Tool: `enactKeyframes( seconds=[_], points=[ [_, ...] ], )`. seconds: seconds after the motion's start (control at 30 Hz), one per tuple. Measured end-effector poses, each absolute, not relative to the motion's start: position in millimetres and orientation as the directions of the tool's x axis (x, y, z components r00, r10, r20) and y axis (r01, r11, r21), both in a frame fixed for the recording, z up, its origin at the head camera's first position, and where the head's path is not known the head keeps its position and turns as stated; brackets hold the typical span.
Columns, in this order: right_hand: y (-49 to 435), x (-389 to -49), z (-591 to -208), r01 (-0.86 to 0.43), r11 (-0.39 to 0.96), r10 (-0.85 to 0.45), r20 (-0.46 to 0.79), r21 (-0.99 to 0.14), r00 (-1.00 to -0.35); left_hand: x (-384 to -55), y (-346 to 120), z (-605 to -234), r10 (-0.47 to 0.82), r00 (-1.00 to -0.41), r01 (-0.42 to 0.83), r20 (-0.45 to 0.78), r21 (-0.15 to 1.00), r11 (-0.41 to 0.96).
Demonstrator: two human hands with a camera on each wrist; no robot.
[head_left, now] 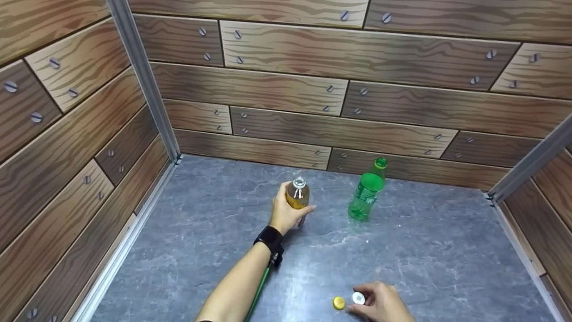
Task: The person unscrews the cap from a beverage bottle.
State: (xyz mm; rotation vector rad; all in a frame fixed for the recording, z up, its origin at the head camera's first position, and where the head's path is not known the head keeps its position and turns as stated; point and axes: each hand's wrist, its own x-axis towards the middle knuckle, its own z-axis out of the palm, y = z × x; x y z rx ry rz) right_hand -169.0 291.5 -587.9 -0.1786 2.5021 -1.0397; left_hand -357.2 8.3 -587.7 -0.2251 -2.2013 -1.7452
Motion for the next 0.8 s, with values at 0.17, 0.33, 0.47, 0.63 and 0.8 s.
enactKeyframes(
  seconds=[0.17, 0.33, 0.47, 0.63, 0.8],
  points=[
    [289, -160, -587, 0.017, 0.698, -0.288, -0.303, -0.716, -0.908, -352, 8, -592, -0.073, -0.936, 0.323, 0.344, 0.924, 0.206],
    [285, -149, -588, 0.046, 0.689, -0.278, -0.322, -0.723, -0.905, -349, 8, -594, -0.067, -0.932, 0.337, 0.356, 0.919, 0.204],
    [283, -143, -589, 0.086, 0.669, -0.278, -0.356, -0.739, -0.892, -344, 6, -599, -0.095, -0.933, 0.321, 0.348, 0.92, 0.226],
    [282, -143, -590, 0.092, 0.674, -0.276, -0.365, -0.733, -0.889, -341, 3, -601, -0.104, -0.939, 0.292, 0.328, 0.92, 0.262],
    [279, -149, -592, 0.079, 0.677, -0.295, -0.368, -0.732, -0.882, -337, -6, -601, -0.109, -0.939, 0.278, 0.327, 0.906, 0.319]
  ],
)
